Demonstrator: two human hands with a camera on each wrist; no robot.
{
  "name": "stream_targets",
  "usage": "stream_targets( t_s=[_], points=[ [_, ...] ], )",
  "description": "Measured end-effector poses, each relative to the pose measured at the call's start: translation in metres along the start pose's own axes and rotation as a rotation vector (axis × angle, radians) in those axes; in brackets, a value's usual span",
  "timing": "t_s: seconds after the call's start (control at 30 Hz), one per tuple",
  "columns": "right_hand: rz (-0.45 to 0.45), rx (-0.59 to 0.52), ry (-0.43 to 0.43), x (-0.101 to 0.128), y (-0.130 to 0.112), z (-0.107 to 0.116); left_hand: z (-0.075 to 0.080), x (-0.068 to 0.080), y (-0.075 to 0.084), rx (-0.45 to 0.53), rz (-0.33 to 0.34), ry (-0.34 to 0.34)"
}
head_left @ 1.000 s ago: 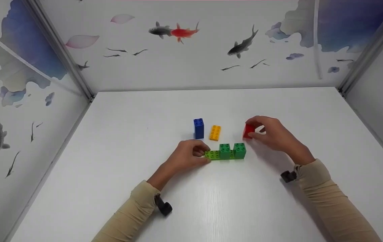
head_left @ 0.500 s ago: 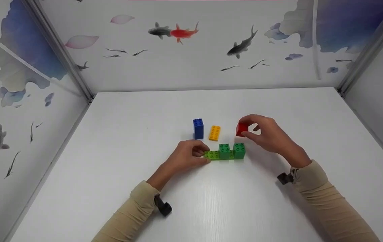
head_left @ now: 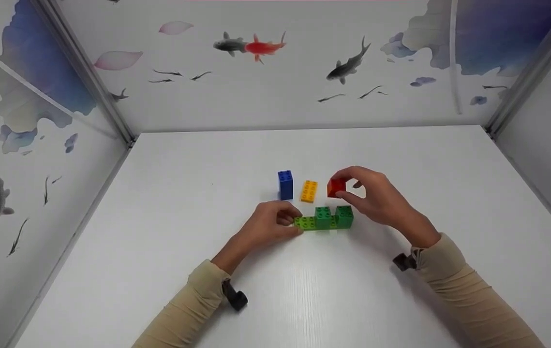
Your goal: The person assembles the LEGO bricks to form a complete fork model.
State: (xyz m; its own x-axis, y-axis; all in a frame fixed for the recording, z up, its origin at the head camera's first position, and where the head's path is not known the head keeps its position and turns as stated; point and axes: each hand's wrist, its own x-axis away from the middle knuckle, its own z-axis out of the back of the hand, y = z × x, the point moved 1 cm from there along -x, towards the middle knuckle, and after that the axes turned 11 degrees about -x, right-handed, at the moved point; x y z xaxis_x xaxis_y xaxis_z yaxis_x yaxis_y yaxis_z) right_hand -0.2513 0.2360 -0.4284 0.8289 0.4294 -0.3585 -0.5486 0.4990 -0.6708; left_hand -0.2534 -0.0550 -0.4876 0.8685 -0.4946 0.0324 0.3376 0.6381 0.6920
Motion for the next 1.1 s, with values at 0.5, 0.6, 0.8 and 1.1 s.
stream_targets(
  t_s=[0.5,0.6,0.8,1.1],
  points=[
    [0.094,0.024,-0.003,0.000,-0.016,-0.009,-0.001,-0.001,0.000,-0.009,0.000,-0.005],
    [0.113,0.018,-0.002,0.000,-0.019,-0.011,-0.001,-0.001,-0.001,-0.005,-0.009,-0.005],
    [0.143,0.003,-0.017,-0.001,-0.025,-0.018,0.000,-0.001,-0.001,0.001,-0.024,-0.002],
    [0.161,-0.029,-0.030,-0.001,-0.033,-0.026,0.000,-0.001,0.000,-0.024,-0.042,0.004]
  ],
)
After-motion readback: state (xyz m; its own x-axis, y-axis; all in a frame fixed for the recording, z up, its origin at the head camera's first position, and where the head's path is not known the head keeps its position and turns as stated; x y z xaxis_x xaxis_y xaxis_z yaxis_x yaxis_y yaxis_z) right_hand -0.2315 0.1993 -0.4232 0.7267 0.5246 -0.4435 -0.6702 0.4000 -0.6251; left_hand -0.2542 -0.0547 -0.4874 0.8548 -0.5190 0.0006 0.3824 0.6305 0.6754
